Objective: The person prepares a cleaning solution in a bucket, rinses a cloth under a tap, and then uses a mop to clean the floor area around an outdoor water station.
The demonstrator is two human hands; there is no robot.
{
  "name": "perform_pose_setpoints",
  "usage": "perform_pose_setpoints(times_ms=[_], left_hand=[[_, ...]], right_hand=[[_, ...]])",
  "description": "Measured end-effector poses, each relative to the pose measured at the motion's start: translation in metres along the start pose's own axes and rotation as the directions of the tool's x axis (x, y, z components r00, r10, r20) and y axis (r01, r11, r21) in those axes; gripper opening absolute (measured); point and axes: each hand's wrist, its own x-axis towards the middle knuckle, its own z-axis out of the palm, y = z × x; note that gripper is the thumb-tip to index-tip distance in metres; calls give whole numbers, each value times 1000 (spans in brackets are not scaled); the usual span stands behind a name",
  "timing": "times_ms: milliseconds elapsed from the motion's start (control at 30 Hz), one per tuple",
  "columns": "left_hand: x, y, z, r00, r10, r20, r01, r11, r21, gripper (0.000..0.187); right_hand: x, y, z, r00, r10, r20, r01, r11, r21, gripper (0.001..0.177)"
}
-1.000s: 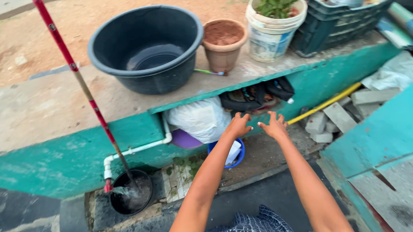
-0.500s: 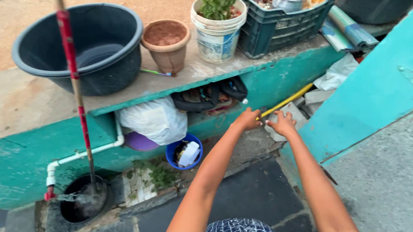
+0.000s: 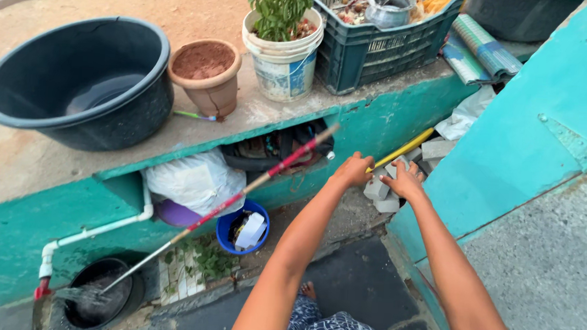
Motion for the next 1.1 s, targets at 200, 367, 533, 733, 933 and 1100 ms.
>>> perform_pose_setpoints(times_ms=[200,367,533,733,933,1100], left_hand=[[70,-8,-20,995,59,-75,-59,998,2,43],[120,-17,-42,981,115,-159,-115,993,5,45],[159,-15,-70,976,140,-168,-133,990,50,49],[215,-9,-76,956,217,-199,-207,976,74,53],[300,-5,-93,928,270,-258,-250,962,109,56],[374,3,-112,925,283,-256,-252,957,147,52]], right_hand=[[74,5,-28,999,34,-25,-36,997,-68,85],[144,0,-52,980,199,28,-197,979,-50,82],[192,11,-66,981,192,-24,-192,981,-18,79],[250,42,-89,969,245,-42,-247,967,-62,74],[349,65,-133,968,209,-137,-220,972,-76,66],[455,70,-174,957,140,-254,-163,984,-72,59]])
